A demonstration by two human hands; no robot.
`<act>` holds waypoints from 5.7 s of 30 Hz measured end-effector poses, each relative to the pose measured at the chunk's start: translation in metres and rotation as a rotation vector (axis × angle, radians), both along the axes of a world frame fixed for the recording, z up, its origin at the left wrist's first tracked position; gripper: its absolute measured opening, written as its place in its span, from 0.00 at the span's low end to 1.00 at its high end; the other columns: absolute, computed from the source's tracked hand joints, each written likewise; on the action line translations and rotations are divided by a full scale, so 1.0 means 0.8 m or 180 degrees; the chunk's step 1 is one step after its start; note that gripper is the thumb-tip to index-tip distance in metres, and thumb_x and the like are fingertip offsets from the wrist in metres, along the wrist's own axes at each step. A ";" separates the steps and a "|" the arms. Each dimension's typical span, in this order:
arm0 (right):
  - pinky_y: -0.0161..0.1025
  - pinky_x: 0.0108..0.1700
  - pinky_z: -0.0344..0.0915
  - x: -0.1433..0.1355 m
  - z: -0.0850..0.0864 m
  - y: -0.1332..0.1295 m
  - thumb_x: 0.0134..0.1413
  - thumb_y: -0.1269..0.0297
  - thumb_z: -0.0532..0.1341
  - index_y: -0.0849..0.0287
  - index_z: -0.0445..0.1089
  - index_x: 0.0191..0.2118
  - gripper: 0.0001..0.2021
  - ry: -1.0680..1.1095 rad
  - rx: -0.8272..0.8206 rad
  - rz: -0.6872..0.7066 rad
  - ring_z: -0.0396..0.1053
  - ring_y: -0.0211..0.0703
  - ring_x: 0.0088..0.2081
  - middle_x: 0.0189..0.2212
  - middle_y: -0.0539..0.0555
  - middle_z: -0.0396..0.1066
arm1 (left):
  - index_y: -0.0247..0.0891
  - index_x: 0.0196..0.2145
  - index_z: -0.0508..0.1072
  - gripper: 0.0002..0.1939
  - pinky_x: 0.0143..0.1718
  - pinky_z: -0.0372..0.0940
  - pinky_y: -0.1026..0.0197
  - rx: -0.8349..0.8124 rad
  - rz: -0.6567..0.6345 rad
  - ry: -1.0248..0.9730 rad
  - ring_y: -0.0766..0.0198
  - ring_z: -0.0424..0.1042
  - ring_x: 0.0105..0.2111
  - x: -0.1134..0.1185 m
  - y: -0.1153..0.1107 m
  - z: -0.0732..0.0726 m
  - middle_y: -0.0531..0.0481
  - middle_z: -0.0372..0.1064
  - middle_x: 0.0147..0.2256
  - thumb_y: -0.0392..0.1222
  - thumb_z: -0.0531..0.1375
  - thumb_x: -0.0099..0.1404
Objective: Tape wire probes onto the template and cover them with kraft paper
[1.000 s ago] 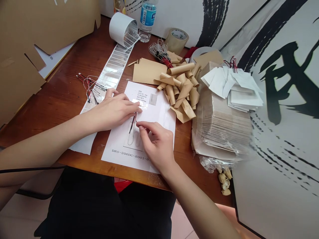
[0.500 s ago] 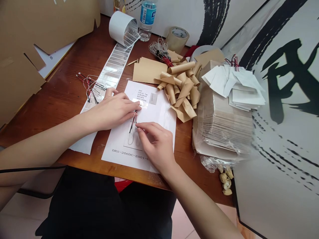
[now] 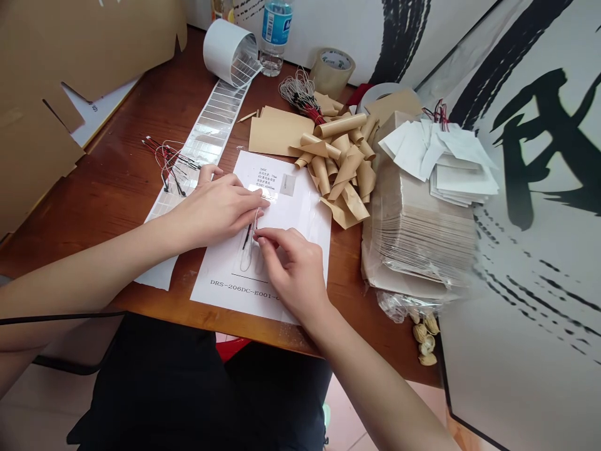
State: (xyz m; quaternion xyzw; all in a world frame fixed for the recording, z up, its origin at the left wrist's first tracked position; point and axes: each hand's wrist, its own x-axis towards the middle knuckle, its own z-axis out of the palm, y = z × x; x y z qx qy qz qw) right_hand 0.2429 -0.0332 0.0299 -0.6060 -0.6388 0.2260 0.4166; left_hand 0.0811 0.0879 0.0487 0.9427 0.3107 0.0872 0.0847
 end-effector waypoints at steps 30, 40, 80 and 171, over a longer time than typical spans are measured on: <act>0.44 0.40 0.68 0.003 0.001 0.001 0.66 0.67 0.60 0.51 0.76 0.41 0.07 -0.0203 0.0160 -0.0014 0.74 0.45 0.37 0.33 0.51 0.80 | 0.38 0.40 0.79 0.30 0.54 0.49 0.39 -0.0199 0.0094 0.0127 0.48 0.71 0.46 0.001 -0.001 0.011 0.42 0.81 0.39 0.51 0.39 0.79; 0.47 0.47 0.68 0.004 -0.001 0.001 0.68 0.64 0.58 0.50 0.74 0.42 0.07 -0.0145 -0.0043 -0.0030 0.77 0.48 0.43 0.40 0.51 0.82 | 0.39 0.39 0.80 0.31 0.54 0.49 0.39 -0.0271 0.0097 0.0055 0.48 0.71 0.46 0.001 -0.001 0.013 0.43 0.81 0.39 0.57 0.41 0.78; 0.41 0.41 0.69 0.005 -0.008 0.003 0.66 0.70 0.60 0.52 0.76 0.43 0.08 -0.0162 0.0409 -0.0014 0.77 0.43 0.39 0.36 0.49 0.82 | 0.43 0.46 0.82 0.22 0.57 0.47 0.40 -0.0079 0.0146 0.0012 0.49 0.70 0.49 0.003 -0.002 -0.001 0.46 0.82 0.44 0.47 0.47 0.79; 0.42 0.31 0.53 0.008 -0.025 0.011 0.62 0.75 0.63 0.55 0.70 0.28 0.12 -0.1950 0.1609 0.0767 0.58 0.40 0.29 0.24 0.49 0.68 | 0.43 0.55 0.78 0.32 0.60 0.41 0.39 -0.0609 -0.0071 0.0200 0.43 0.65 0.59 -0.010 0.008 0.008 0.45 0.71 0.63 0.68 0.50 0.73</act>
